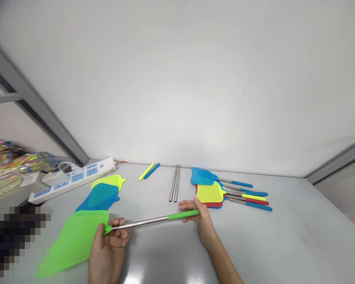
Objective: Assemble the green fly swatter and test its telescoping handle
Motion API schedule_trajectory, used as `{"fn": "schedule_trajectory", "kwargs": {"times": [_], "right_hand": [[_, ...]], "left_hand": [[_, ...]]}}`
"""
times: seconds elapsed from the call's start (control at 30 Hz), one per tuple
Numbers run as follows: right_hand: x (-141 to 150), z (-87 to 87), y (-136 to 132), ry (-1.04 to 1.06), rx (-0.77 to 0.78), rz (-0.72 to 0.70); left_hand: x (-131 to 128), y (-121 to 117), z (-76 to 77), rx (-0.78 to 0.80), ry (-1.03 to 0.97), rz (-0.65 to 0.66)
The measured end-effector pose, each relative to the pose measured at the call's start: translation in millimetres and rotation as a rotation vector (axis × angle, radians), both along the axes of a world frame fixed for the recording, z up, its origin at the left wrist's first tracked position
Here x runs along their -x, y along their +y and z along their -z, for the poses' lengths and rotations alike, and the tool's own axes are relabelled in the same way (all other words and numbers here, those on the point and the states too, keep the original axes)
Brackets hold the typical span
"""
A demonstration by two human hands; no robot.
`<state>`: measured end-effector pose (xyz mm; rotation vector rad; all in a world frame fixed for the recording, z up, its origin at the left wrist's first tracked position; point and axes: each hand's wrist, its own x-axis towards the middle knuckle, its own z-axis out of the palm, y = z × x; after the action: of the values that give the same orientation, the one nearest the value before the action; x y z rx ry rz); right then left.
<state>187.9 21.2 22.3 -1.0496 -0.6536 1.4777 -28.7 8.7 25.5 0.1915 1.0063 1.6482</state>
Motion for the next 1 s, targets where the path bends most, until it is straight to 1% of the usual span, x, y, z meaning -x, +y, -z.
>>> {"fn": "schedule_trajectory", "kwargs": {"times": [0.1, 0.2, 0.43, 0.53, 0.6, 0.7, 0.8, 0.87, 0.93, 1.0], "right_hand": [[-4, -1.7, -2, -0.076, -0.053, -0.101], [-5, -1.0, -3, -0.018, -0.079, -0.17], [-8, -3.2, -2, 0.225, -0.09, -0.122], [-8, -10.1, -3, 0.268, -0.105, -0.111], [-7, -17.8, -4, 0.263, -0.117, -0.116], [-7, -34.8, -8, 0.218, -0.136, -0.133], [-11, -58.0, -10, 0.178, -0.181, -0.136], [-14, -76.4, -10, 0.17, -0.225, -0.12], [-16, -96.0, -9, 0.162, -0.276, -0.084], [-16, -115.2, -8, 0.147, -0.333, -0.031]], "left_hand": [[-1, -2, -1.6, -0.021, 0.042, -0.006], [-2, -3, -2.8, -0.05, 0.096, -0.019], [-2, -8, -2.8, -0.117, 0.111, -0.019], [-9, -9, -3.8, -0.138, 0.093, 0.007], [-14, -10, -7.6, -0.138, 0.052, 0.033], [-21, -8, -21.7, -0.158, -0.026, 0.09], [-28, -3, -45.3, -0.245, -0.052, 0.143], [-33, 2, -63.8, -0.29, -0.067, 0.088], [-38, 7, -83.1, -0.304, -0.142, 0.04], [-43, 11, -102.5, -0.305, -0.25, 0.051]]}}
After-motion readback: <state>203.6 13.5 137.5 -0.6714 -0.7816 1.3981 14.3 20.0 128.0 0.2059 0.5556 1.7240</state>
